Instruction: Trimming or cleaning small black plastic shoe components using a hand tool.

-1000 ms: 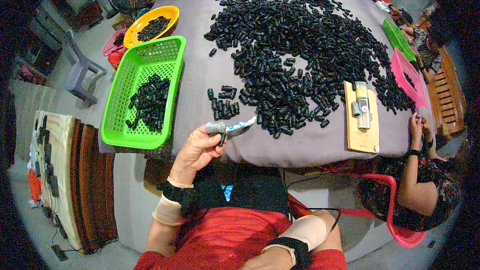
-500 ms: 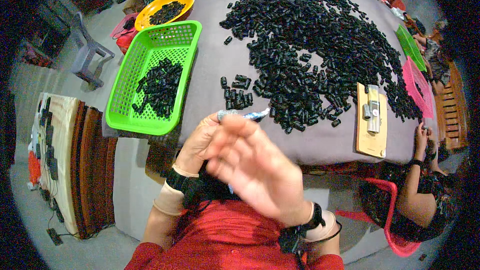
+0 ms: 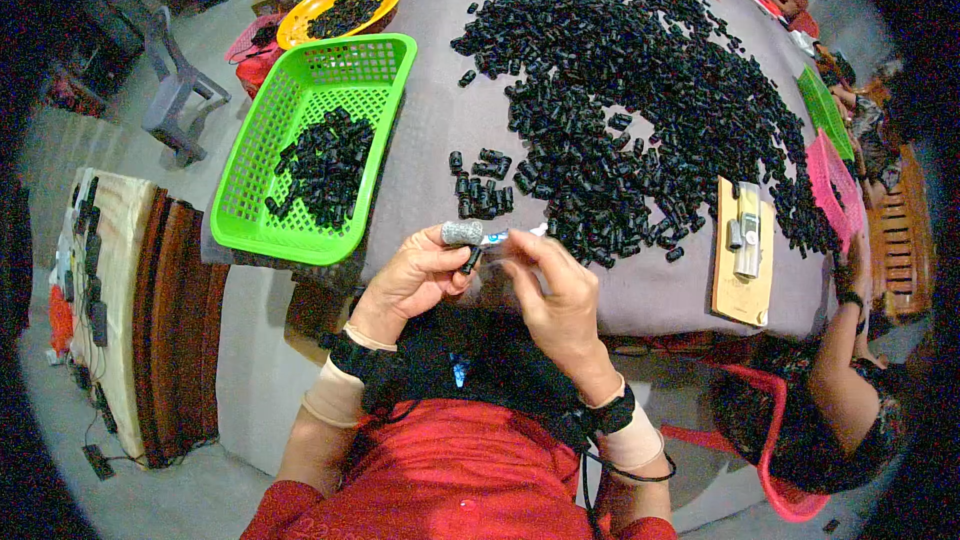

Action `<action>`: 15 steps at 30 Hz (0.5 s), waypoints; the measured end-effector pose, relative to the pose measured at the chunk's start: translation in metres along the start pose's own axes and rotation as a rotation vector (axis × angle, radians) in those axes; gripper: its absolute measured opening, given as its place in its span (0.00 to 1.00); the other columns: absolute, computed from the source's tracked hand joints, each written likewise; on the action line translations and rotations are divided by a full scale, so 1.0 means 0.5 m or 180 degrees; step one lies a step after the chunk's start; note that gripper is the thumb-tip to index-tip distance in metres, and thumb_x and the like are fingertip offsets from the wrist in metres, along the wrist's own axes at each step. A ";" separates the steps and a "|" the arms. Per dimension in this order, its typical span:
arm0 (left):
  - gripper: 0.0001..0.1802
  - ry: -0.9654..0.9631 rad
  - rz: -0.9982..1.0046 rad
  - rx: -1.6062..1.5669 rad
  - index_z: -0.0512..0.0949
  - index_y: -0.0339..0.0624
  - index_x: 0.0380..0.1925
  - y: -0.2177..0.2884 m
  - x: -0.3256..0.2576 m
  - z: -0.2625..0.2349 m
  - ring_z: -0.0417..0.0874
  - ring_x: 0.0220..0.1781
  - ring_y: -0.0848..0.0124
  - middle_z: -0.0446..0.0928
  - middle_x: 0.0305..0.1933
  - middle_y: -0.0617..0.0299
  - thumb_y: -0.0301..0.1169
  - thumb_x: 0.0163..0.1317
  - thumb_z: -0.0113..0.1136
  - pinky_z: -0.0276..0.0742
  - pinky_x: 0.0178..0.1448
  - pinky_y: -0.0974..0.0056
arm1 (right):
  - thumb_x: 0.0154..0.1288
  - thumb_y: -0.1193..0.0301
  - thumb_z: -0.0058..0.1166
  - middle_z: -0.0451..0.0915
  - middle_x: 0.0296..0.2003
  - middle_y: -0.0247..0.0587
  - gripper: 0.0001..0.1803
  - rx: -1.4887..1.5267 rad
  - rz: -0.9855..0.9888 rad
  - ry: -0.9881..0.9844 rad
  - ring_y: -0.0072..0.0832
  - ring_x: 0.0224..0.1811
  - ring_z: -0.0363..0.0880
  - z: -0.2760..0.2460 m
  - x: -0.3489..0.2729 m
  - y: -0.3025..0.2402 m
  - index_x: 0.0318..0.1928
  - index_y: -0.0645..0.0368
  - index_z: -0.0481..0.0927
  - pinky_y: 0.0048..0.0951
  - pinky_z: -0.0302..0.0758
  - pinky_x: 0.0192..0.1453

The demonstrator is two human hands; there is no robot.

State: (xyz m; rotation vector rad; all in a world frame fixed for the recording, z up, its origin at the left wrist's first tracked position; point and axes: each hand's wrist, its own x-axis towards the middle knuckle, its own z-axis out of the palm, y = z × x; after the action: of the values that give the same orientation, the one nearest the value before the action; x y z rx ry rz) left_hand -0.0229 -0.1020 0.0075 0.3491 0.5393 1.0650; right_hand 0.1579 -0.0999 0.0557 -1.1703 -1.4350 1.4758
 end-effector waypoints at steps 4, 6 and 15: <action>0.12 -0.0135 -0.0033 0.0104 0.75 0.38 0.40 0.003 0.002 -0.004 0.74 0.21 0.78 0.77 0.31 0.62 0.21 0.55 0.55 0.69 0.24 0.75 | 0.38 0.81 0.56 0.72 0.43 0.43 0.24 -0.2743 -0.2329 0.0368 0.41 0.49 0.69 0.010 0.040 0.005 0.41 0.61 0.71 0.42 0.62 0.56; 0.12 -0.0145 -0.0011 0.0109 0.74 0.39 0.41 0.000 0.004 -0.004 0.74 0.22 0.78 0.76 0.30 0.63 0.21 0.55 0.55 0.68 0.24 0.76 | 0.39 0.81 0.56 0.73 0.41 0.42 0.24 -0.2900 -0.2504 0.0245 0.38 0.47 0.71 0.014 0.050 0.027 0.43 0.60 0.68 0.43 0.62 0.54; 0.12 -0.0136 0.0406 -0.0101 0.72 0.41 0.42 -0.010 0.005 -0.006 0.74 0.24 0.78 0.74 0.28 0.65 0.25 0.56 0.57 0.69 0.25 0.75 | 0.53 0.80 0.49 0.73 0.40 0.51 0.20 -0.2229 -0.1860 0.0678 0.44 0.42 0.73 0.008 0.057 0.046 0.49 0.65 0.67 0.35 0.70 0.44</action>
State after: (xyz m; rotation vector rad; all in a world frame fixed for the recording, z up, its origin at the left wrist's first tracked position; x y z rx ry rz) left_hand -0.0199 -0.1018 0.0020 0.3814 0.4662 1.1852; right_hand 0.1476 -0.0762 0.0295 -1.1040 -1.9857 0.4357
